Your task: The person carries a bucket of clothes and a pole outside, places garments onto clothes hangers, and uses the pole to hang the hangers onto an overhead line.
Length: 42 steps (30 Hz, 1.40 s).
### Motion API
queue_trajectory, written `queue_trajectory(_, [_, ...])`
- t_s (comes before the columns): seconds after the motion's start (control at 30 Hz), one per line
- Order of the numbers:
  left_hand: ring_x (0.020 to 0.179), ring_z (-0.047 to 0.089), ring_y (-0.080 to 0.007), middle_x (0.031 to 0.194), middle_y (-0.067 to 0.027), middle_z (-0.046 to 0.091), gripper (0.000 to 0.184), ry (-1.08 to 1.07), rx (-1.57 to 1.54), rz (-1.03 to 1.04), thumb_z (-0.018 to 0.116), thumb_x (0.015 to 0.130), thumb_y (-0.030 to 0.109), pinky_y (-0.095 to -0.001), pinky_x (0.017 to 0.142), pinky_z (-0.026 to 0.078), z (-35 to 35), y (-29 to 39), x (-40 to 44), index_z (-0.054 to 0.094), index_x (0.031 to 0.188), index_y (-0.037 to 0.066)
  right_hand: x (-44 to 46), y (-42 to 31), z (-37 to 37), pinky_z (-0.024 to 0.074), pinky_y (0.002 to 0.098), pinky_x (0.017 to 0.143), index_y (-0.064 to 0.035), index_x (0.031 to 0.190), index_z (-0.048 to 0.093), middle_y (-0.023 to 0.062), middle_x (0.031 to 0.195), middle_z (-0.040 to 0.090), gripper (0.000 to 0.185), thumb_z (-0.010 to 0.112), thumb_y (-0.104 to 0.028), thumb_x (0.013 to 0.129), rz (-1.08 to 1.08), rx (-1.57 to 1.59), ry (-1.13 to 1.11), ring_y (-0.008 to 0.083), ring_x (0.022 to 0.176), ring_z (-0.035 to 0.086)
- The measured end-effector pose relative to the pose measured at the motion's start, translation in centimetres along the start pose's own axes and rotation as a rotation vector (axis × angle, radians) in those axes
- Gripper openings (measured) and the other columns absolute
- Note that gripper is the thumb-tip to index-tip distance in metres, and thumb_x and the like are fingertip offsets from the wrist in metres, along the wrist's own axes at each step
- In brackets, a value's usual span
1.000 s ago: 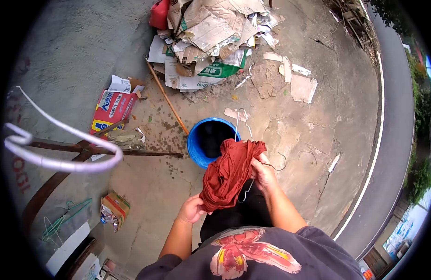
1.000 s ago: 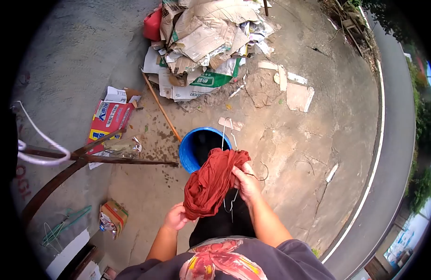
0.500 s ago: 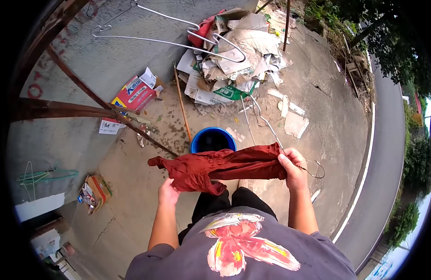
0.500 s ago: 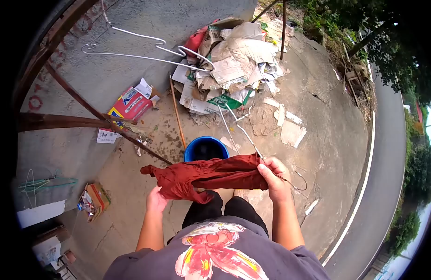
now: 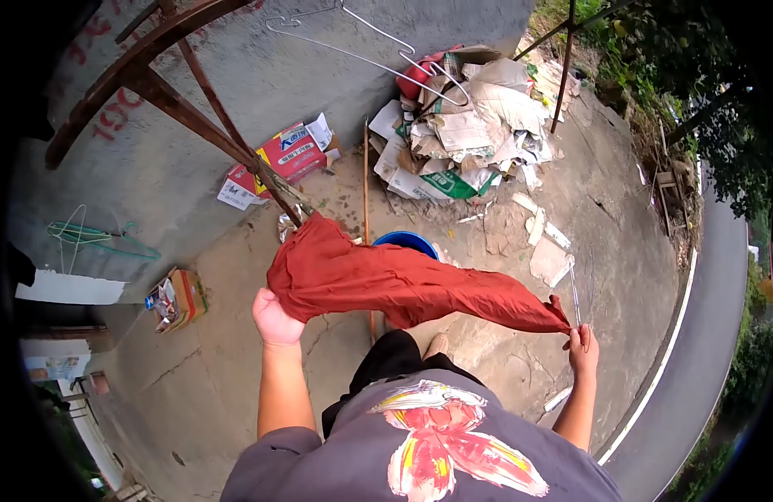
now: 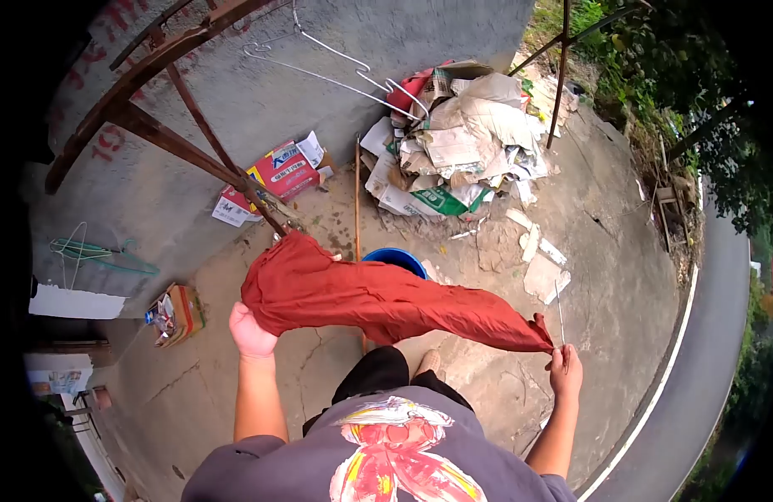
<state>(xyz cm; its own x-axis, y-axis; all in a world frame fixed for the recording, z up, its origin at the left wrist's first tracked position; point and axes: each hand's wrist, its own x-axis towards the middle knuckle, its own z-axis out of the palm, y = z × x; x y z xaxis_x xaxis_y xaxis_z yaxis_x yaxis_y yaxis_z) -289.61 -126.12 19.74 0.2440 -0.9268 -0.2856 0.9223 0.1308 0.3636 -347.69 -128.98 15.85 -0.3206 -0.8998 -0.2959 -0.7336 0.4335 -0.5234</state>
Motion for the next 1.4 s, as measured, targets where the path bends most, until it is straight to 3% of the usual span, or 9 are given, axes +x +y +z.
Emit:
queue_trajectory(0.13, [0.123, 0.05, -0.0372, 0.131, -0.0209, 0.055, 0.046, -0.385, 0.0, -0.127, 0.044, 0.08, 0.017, -0.0515, 0.109, 0.034, 2.6, -1.4, -3.2, 0.057, 0.118, -0.004, 0.9, 7.2, 7.2, 0.042, 0.0274, 0.052, -0.0082, 0.085, 0.056, 0.0048, 0.07, 0.064, 0.024, 0.047, -0.025, 0.099, -0.082, 0.429, 0.042, 0.012, 0.051, 0.054])
queue_trajectory(0.27, [0.11, 0.056, -0.0391, 0.119, -0.0354, 0.058, 0.025, -0.594, 0.372, -0.471, 0.049, 0.071, 0.015, -0.0457, 0.099, 0.039, 5.7, -5.2, -6.4, 0.061, 0.081, -0.004, -1.4, -6.7, 11.3, 0.0231, 0.021, 0.041, -0.0095, 0.105, 0.058, 0.0101, 0.088, 0.066, 0.034, 0.047, -0.041, 0.101, 0.043, 1.115, -0.585, 0.004, 0.045, 0.028])
queue_trajectory(0.33, [0.11, 0.054, -0.0292, 0.129, -0.0303, 0.055, 0.019, -0.766, 0.707, -0.555, 0.05, 0.077, 0.01, -0.0403, 0.105, 0.032, 7.3, -7.8, -7.5, 0.058, 0.086, -0.005, -3.5, -14.2, 12.1, 0.0385, 0.0216, 0.052, -0.0067, 0.117, 0.056, 0.0106, 0.106, 0.066, 0.042, 0.053, -0.044, 0.097, 0.086, 1.434, -1.091, 0.006, 0.057, 0.045])
queue_trajectory(0.5, [0.125, 0.046, -0.0277, 0.149, -0.0138, 0.042, 0.017, -1.029, 1.379, -0.422, 0.056, 0.085, 0.004, -0.0383, 0.105, 0.035, 4.7, -13.6, -10.2, 0.059, 0.101, 0.001, -6.1, -22.6, 11.6, 0.0473, 0.0304, 0.089, -0.0021, 0.123, 0.055, 0.0029, 0.112, 0.063, 0.042, 0.068, -0.013, 0.085, -0.169, 1.195, -1.062, 0.0124, 0.098, 0.059])
queue_trajectory(0.8, [0.116, 0.055, -0.0162, 0.119, -0.0074, 0.063, 0.03, 0.01, 1.138, -0.26, 0.056, 0.097, 0.023, -0.032, 0.099, 0.042, -2.1, -7.8, -8.4, 0.061, 0.12, 0.005, -4.9, -20.4, 6.0, 0.0438, 0.0379, 0.1, 0.0078, 0.122, 0.055, 0.0158, 0.121, 0.063, 0.051, 0.07, -0.021, 0.083, -0.252, 1.334, -1.32, 0.0252, 0.112, 0.06])
queue_trajectory(1.03, [0.127, 0.046, -0.0238, 0.146, -0.0108, 0.038, 0.07, -0.432, 1.036, -0.392, 0.065, 0.088, 0.013, -0.0373, 0.099, 0.046, -0.4, -13.6, -1.9, 0.03, 0.149, 0.012, -6.0, -18.5, 2.5, 0.0494, 0.0363, 0.088, 0.0075, 0.106, 0.063, 0.0151, 0.105, 0.067, 0.045, 0.075, -0.025, 0.076, -0.36, 1.3, -1.191, 0.0248, 0.097, 0.064])
queue_trajectory(1.13, [0.111, 0.057, -0.0163, 0.123, -0.0073, 0.06, 0.042, -0.449, 1.326, -0.599, 0.065, 0.09, 0.011, -0.0324, 0.092, 0.047, 0.3, -17.1, -2.0, 0.055, 0.131, 0.009, -5.3, -16.0, 1.9, 0.0482, 0.0465, 0.097, 0.0045, 0.121, 0.058, 0.0219, 0.119, 0.064, 0.05, 0.074, -0.013, 0.076, -0.445, 1.507, -1.189, 0.035, 0.108, 0.063])
queue_trajectory(1.2, [0.095, 0.057, -0.0113, 0.098, -0.001, 0.063, 0.017, -0.575, 1.424, -0.185, 0.063, 0.09, 0.004, -0.0276, 0.086, 0.046, 0.4, -18.6, -2.7, 0.066, 0.107, 0.005, -5.1, -15.0, 0.6, 0.0475, 0.0472, 0.098, 0.0049, 0.122, 0.057, 0.0219, 0.119, 0.064, 0.051, 0.074, -0.013, 0.078, -0.515, 1.521, -1.122, 0.0354, 0.109, 0.063])
queue_trajectory(1.4, [0.062, 0.056, -0.0089, 0.091, -0.0047, 0.064, 0.025, -0.227, 0.713, -0.173, 0.049, 0.097, 0.013, -0.022, 0.057, 0.048, 8.0, -14.1, -4.6, 0.053, 0.12, 0.004, -3.3, -11.5, -4.1, 0.0476, 0.0408, 0.096, 0.0003, 0.124, 0.056, 0.0131, 0.121, 0.064, 0.057, 0.072, -0.036, 0.083, -0.566, 1.268, -0.76, 0.0271, 0.111, 0.061])
